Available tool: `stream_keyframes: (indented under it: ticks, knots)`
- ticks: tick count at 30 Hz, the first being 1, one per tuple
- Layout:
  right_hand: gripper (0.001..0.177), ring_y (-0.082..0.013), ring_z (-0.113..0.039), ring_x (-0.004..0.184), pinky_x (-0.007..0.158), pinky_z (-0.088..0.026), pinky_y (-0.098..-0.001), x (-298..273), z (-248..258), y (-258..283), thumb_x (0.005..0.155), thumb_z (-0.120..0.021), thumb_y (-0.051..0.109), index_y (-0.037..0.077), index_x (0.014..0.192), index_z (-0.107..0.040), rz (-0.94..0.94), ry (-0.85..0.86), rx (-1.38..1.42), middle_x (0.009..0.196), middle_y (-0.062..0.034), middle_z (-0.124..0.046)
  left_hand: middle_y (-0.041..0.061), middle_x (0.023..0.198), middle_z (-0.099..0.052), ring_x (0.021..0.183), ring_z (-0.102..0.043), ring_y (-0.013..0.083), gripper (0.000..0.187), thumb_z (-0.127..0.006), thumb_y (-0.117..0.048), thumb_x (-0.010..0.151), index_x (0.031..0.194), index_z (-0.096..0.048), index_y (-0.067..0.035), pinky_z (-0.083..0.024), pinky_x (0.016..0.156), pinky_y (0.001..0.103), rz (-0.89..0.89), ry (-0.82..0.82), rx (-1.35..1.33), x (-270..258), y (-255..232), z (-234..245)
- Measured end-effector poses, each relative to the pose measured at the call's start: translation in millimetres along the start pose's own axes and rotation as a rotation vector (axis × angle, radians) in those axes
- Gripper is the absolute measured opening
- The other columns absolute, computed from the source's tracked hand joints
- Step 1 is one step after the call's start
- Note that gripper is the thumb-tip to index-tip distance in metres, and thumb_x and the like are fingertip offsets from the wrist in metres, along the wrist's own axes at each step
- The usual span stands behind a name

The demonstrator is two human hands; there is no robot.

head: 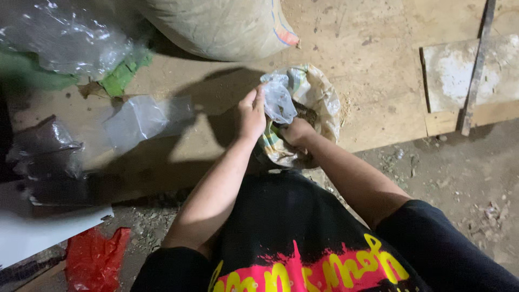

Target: The person scoops a dark granular material from a large sack into small plastic bags using a green plastic scoop. After filling each bag, the person ties the top and places the sealed bag on a wooden table. The process is repeated multiple times.

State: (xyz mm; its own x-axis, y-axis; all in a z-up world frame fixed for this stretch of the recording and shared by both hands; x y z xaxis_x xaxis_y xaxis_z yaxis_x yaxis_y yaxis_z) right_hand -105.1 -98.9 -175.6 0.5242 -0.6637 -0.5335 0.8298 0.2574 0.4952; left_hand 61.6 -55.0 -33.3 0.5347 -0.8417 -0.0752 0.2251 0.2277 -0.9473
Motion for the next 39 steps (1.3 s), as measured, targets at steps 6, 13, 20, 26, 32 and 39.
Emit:
stream_keyframes:
  ticks: [6, 13, 20, 26, 32, 39]
  knots:
    - [0.033, -0.0357, -0.072, 0.099, 0.091, -0.056, -0.0454, -46, 54, 37, 0.086, -0.062, 0.036, 0.019, 0.106, -0.081, 0.015, -0.014, -0.021, 0.106, -0.015, -0.076, 0.016, 0.104, -0.078, 0.096, -0.076, 0.0243, 0.037, -0.053, -0.036, 0.106, 0.123, -0.074, -0.011, -0.056, 0.084, 0.036, -0.005, 0.046, 0.049, 13, -5, 7]
    - [0.037, -0.0359, -0.073, 0.098, 0.09, -0.058, -0.0465, -112, 112, 78, 0.092, -0.063, 0.047, 0.02, 0.115, -0.076, -0.059, -0.039, -0.184, 0.103, -0.0176, -0.076, 0.017, 0.106, -0.078, 0.097, -0.076, 0.0247, 0.034, -0.054, -0.031, 0.106, 0.122, -0.073, -0.006, -0.056, 0.086, 0.036, -0.109, 0.048, -0.021, 28, 1, 4]
    - [0.038, -0.0246, -0.074, 0.086, 0.081, -0.061, -0.0419, -142, 132, 74, 0.098, -0.058, 0.053, 0.027, 0.122, -0.073, -0.235, 0.021, -0.199, 0.099, -0.0101, -0.078, 0.015, 0.102, -0.079, 0.09, -0.075, 0.0228, 0.035, -0.056, -0.031, 0.105, 0.12, -0.073, -0.005, -0.056, 0.081, 0.036, 0.02, 0.061, 0.01, 22, 9, 6]
    - [0.031, -0.0206, -0.075, 0.074, 0.075, -0.062, -0.0377, -167, 158, 59, 0.097, -0.065, 0.046, 0.023, 0.111, -0.08, -0.057, -0.052, -0.034, 0.093, -0.0062, -0.082, 0.015, 0.095, -0.078, 0.083, -0.075, 0.0205, 0.032, -0.054, -0.028, 0.105, 0.116, -0.073, -0.004, -0.056, 0.075, 0.034, -0.024, 0.045, 0.033, 16, 6, 13]
    - [0.032, -0.0174, -0.075, 0.075, 0.074, -0.061, -0.0355, -197, 197, 49, 0.097, -0.061, 0.043, 0.023, 0.107, -0.083, 0.13, -0.178, 0.027, 0.095, -0.0024, -0.081, 0.019, 0.073, -0.069, 0.063, -0.067, 0.0265, 0.03, -0.056, -0.026, 0.104, 0.102, -0.073, -0.001, -0.051, 0.063, 0.041, -0.004, 0.065, 0.152, 11, -6, 8]
    - [0.033, -0.0239, -0.074, 0.067, 0.066, -0.06, -0.04, -198, 220, 66, 0.095, -0.066, 0.043, 0.021, 0.115, -0.078, 0.002, -0.298, -0.025, 0.089, -0.0087, -0.08, 0.02, 0.069, -0.064, 0.058, -0.063, 0.0269, 0.033, -0.059, -0.027, 0.103, 0.091, -0.071, 0.001, -0.048, 0.059, 0.043, -0.073, 0.085, 0.244, 4, -20, 0]
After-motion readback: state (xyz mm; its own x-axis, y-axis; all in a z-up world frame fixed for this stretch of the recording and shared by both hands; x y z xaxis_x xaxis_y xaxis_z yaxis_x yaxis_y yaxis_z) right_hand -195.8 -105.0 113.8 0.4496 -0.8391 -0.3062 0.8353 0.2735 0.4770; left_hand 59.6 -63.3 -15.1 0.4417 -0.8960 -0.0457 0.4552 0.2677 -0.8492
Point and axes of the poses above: each hand's wrist, its own x-axis towards the middle knuckle, its own z-axis out of the back of the hand, y = z × x, the point moved 5 cm from there along x, towards the middle knuckle
